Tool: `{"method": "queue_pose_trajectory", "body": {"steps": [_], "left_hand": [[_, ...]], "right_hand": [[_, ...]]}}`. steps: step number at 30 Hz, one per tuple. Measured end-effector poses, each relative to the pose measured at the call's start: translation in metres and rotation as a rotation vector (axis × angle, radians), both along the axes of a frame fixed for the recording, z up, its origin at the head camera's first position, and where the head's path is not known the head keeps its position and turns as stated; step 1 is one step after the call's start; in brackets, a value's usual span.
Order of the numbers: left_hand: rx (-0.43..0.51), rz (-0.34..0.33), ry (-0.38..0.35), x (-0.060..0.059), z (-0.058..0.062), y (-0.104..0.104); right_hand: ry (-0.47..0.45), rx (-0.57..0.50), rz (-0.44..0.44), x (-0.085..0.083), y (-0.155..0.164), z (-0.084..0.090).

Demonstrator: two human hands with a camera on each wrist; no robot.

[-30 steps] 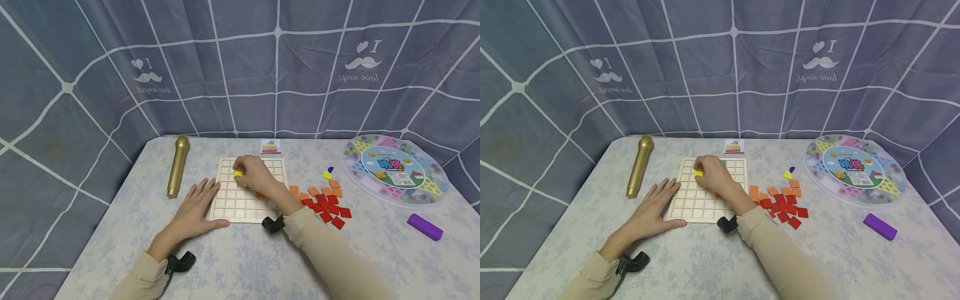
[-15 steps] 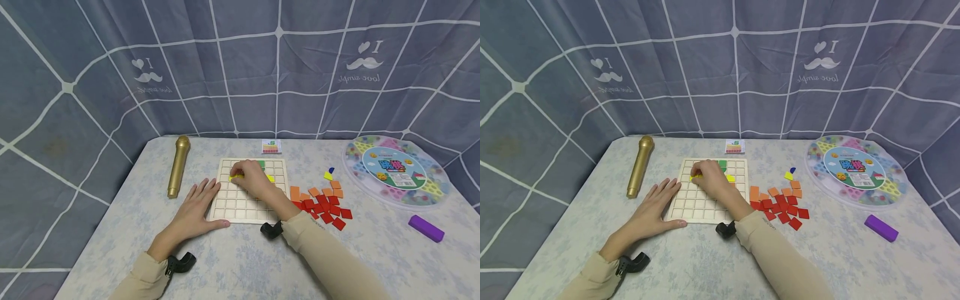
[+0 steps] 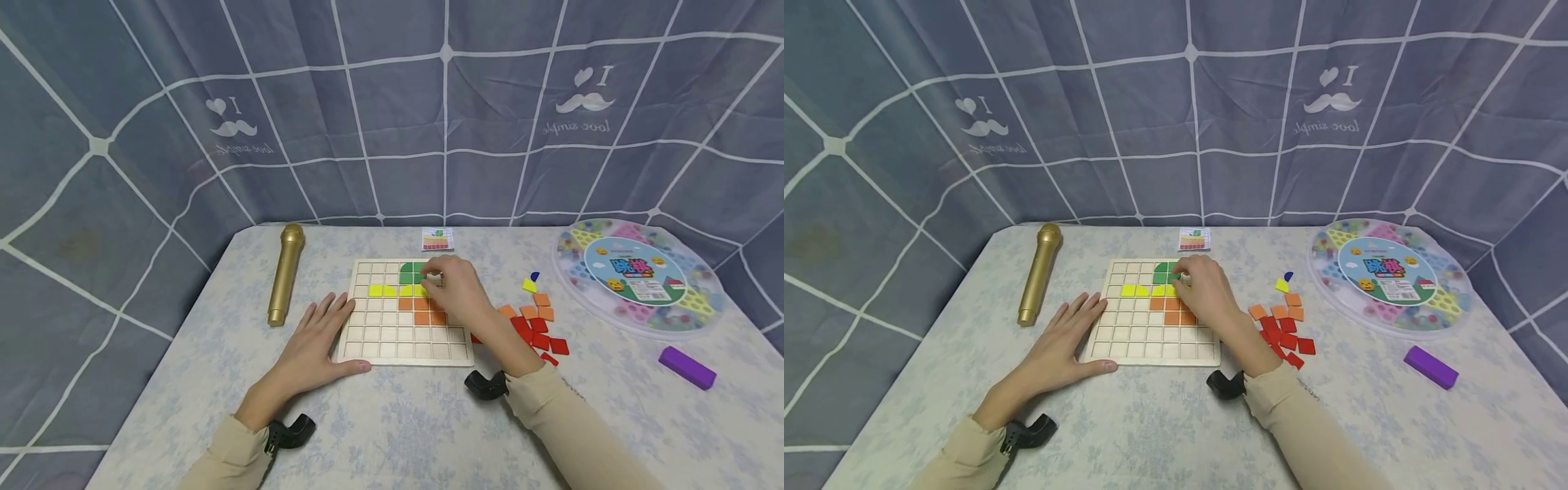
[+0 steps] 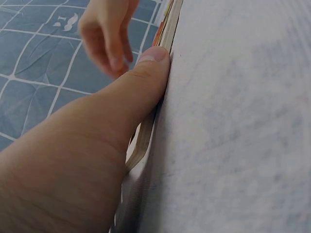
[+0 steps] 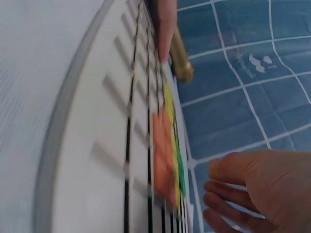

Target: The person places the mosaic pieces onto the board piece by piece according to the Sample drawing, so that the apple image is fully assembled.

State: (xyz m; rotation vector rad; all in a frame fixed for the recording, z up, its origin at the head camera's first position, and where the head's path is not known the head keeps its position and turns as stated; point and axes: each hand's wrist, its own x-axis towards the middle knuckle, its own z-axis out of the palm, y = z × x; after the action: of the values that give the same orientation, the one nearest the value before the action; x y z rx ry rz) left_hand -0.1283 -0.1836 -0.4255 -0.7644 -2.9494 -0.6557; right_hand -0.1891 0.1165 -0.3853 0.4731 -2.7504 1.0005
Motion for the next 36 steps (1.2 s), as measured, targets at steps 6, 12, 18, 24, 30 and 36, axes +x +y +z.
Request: {"method": "queue_pose_trajectory", "body": {"steps": [6,12,18,24,30,36], "left_hand": [[0.006,0.009,-0.01,0.0,-0.002,-0.001],[0.007,0.012,-0.003,-0.002,-0.002,-0.002],[0.004,-0.001,0.008,-0.004,-0.001,-0.003],[-0.006,-0.008,0.014,-0.004,0.0,-0.002],[-0.005,-0.015,0.019,-0.003,0.0,-0.001],[0.0,-0.014,0.016,-0.001,-0.001,-0.001]], "right_hand": [[-0.02,0.083,-0.151,0.008,0.044,0.0],[-0.005,0.127,-0.295,0.012,0.083,0.005],[-0.049,0.197,-0.411,0.017,0.107,0.008],[-0.108,0.223,-0.489,0.018,0.121,0.002],[-0.095,0.16,-0.46,0.018,0.123,-0.006],[-0.121,0.114,-0.416,0.02,0.122,-0.006]]}}
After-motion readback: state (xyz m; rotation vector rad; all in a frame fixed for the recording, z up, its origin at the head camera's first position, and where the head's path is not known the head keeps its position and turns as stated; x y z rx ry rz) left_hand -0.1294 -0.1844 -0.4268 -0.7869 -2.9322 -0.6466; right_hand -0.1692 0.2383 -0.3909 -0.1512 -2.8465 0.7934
